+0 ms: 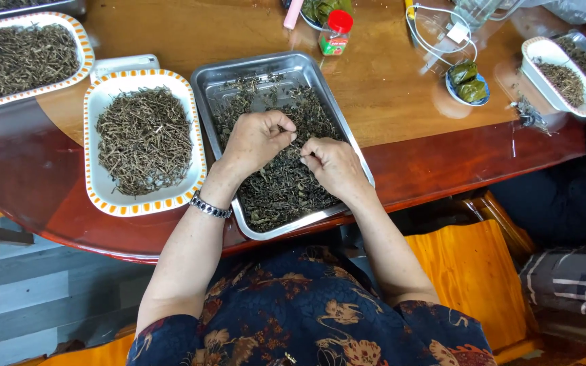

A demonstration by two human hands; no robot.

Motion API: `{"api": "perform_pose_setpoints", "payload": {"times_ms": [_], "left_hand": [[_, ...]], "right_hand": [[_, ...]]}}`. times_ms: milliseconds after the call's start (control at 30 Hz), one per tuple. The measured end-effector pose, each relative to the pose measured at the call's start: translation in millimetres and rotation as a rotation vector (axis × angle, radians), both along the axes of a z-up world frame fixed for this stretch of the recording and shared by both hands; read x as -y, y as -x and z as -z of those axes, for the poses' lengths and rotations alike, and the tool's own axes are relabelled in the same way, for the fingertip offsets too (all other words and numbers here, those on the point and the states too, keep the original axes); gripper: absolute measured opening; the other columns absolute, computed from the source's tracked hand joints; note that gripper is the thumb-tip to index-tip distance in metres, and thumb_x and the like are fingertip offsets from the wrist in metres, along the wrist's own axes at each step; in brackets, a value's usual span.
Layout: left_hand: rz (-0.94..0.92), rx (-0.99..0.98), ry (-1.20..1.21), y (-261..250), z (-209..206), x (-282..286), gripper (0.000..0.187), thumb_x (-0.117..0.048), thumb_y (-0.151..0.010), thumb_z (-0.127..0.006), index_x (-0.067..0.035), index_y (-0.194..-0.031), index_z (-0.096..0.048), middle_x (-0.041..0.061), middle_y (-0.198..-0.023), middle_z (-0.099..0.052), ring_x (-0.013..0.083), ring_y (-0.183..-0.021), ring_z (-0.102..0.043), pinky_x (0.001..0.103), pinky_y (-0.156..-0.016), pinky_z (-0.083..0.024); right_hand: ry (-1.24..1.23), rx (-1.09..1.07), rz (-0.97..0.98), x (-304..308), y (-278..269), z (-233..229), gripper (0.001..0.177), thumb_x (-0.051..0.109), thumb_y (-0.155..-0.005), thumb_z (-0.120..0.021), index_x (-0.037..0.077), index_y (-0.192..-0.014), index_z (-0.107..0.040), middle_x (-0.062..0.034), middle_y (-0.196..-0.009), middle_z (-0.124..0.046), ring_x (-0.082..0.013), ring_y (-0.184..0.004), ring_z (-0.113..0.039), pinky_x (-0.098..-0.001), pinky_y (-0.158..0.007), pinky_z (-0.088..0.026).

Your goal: Sorting through dried tea leaves in a metal tray to remove stems and debris by hand.

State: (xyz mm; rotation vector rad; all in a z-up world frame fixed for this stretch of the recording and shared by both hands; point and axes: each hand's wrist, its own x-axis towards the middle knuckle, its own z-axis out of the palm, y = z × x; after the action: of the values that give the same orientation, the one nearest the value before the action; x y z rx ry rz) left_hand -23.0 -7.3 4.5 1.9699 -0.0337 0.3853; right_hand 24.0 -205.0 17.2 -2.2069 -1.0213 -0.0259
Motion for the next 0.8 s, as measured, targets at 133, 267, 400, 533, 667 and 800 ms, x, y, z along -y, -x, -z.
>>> {"api": "perform_pose_setpoints", "payload": {"times_ms": [133,267,400,533,667,800], "left_hand": [[-0.001,-0.022,0.015,5,-9,1,0.017,-0.003,-0.085,-0.076,-0.013,-0.099,-0.079,-0.002,-0.049,-0.048,0.0118,-0.050,-0.050,0.028,-0.054,-0.044],[0.054,-0.020,0.028,7,-14,2,0.016,-0.001,-0.086,-0.076,-0.011,-0.098,-0.079,-0.003,-0.051,-0.050,0.0107,-0.051,-0.050,0.027,-0.055,-0.044],[0.145,-0.067,-0.034,7,-30,5,0.017,0.000,-0.084,-0.076,-0.009,-0.098,-0.080,0.001,-0.053,-0.053,0.0142,-0.054,-0.056,0.030,-0.059,-0.050],[0.183,-0.136,-0.277,10,-55,20,0.016,0.001,-0.089,-0.072,-0.011,-0.096,-0.081,0.010,-0.068,-0.073,0.0273,-0.071,-0.074,0.040,-0.073,-0.061],[0.249,-0.074,-0.602,-4,-29,30,0.012,-0.006,-0.088,-0.075,-0.017,-0.089,-0.080,0.008,-0.074,-0.075,0.0293,-0.076,-0.075,0.045,-0.075,-0.062],[0.234,-0.076,-0.789,-15,-13,33,0.005,-0.014,-0.088,-0.075,-0.014,-0.085,-0.079,0.008,-0.072,-0.074,0.0282,-0.070,-0.075,0.043,-0.065,-0.063]], "right_hand": [[-0.066,-0.071,-0.022,6,2,-4,0.015,-0.002,-0.086,-0.071,0.012,-0.089,-0.075,-0.0068,-0.063,-0.067,-0.0217,-0.056,-0.064,-0.0331,-0.059,-0.051],[-0.301,-0.214,0.006,17,-11,11,0.011,0.002,-0.089,-0.071,0.011,-0.095,-0.073,-0.0029,-0.061,-0.059,-0.0123,-0.059,-0.053,-0.0269,-0.057,-0.044],[-0.622,-0.574,0.048,21,-22,12,0.005,-0.001,-0.091,-0.068,0.004,-0.094,-0.067,0.0002,-0.063,-0.051,-0.0022,-0.047,-0.044,-0.0147,-0.040,-0.035],[-0.784,-0.768,0.074,29,-25,12,0.005,0.002,-0.093,-0.069,0.005,-0.093,-0.065,0.0005,-0.067,-0.049,-0.0024,-0.044,-0.043,-0.0158,-0.036,-0.035],[-0.947,-1.005,0.101,34,-33,17,0.007,0.006,-0.091,-0.067,0.006,-0.096,-0.062,-0.0037,-0.073,-0.054,-0.0076,-0.053,-0.051,-0.0175,-0.043,-0.036],[-1.087,-1.249,-0.034,49,-49,47,0.005,0.008,-0.093,-0.063,0.012,-0.095,-0.061,-0.0217,-0.105,-0.077,-0.0256,-0.083,-0.076,-0.0217,-0.055,-0.040]]}}
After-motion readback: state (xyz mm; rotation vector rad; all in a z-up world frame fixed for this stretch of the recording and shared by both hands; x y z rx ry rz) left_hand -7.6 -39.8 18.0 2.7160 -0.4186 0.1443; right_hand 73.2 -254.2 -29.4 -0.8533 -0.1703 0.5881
